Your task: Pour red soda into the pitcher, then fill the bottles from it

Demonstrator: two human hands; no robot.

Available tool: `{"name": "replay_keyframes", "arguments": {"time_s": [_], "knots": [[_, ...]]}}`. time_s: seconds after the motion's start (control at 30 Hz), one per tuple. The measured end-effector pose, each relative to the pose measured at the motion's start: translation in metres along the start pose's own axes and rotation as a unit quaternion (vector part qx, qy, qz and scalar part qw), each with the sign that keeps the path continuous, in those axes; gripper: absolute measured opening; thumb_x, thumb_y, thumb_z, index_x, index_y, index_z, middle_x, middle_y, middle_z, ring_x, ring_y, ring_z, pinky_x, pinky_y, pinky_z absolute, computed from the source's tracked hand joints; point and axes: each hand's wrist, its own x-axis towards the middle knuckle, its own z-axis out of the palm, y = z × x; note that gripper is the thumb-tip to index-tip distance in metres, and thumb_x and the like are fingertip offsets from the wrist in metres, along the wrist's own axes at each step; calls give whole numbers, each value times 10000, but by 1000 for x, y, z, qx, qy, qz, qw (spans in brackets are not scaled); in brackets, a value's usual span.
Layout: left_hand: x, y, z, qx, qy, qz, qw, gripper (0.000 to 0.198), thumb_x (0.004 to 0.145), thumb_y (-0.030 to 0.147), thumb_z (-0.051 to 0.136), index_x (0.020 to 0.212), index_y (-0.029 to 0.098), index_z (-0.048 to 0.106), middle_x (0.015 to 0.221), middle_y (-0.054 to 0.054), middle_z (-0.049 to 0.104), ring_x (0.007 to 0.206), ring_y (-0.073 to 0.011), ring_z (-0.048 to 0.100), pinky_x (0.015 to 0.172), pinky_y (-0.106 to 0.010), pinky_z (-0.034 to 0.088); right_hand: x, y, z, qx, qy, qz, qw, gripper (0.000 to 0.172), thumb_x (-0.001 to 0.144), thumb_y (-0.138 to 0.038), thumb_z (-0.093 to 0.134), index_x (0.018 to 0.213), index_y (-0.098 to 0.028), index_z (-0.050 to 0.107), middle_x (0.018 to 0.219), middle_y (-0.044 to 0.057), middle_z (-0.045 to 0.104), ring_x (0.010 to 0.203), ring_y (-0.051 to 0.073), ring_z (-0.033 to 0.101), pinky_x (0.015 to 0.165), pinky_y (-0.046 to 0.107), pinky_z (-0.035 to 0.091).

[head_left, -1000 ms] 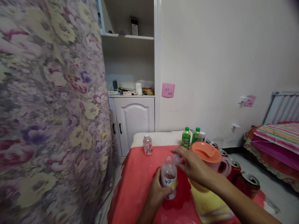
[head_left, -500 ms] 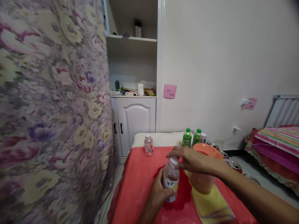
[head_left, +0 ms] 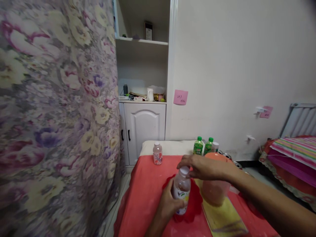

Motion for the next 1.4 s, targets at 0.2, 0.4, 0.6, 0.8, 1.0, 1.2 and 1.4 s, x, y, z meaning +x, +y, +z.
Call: {"name": "replay_keyframes", "arguments": {"time_s": [0.2,0.4,0.6,0.8,1.0,1.2,1.4], "knots": [[2,-5,-3,0,-1,0,1000,734,439,44,682,1155,161,568,993,-53,737,885,-261,669,765,-329,519,1,-1,-2,18,-14,-20,1000,415,846,-60,615,1222,-228,671,1186,82,684,1062,211,632,932,322,493],[1,-7,-4,6,20,13,1000,712,447,48,682,1142,173,586,988,-43,740,881,-255,672,761,-324,521,10,1,4,-49,5,27,998,342,827,-226,693,1168,-196,687,1084,86,718,926,223,665,774,296,484],[1,-2,-3,14,26,13,999,708,462,57,686,1153,166,580,980,-58,740,890,-273,679,759,-343,530,12,-4,6,-106,41,85,990,433,864,-536,626,1054,-156,705,931,126,731,786,259,672,650,324,444],[-1,-1,-3,1,18,8,1000,680,468,66,709,1129,176,590,985,-47,735,896,-266,677,770,-336,525,1,1,4,-40,35,41,998,495,856,-305,641,1337,-203,583,1256,117,639,989,245,653,825,339,483],[1,-5,-3,2,12,1,1000,747,451,40,685,1176,192,584,999,-38,743,910,-275,681,767,-337,531,7,3,12,-64,42,76,994,287,832,-394,675,1020,-178,696,923,75,727,758,212,642,624,292,416],[3,-8,-6,11,12,13,1000,703,475,92,728,1159,186,595,996,-52,745,909,-283,690,757,-333,529,1,0,9,-50,83,80,992,473,811,-474,696,1174,-174,653,1055,96,696,781,213,637,658,309,423],[4,-10,-5,-4,7,14,1000,716,454,71,702,1153,174,586,975,-49,743,854,-264,687,729,-329,529,2,2,16,-17,72,67,995,321,806,-272,685,1113,-181,666,1007,59,689,783,169,610,681,280,417]]}}
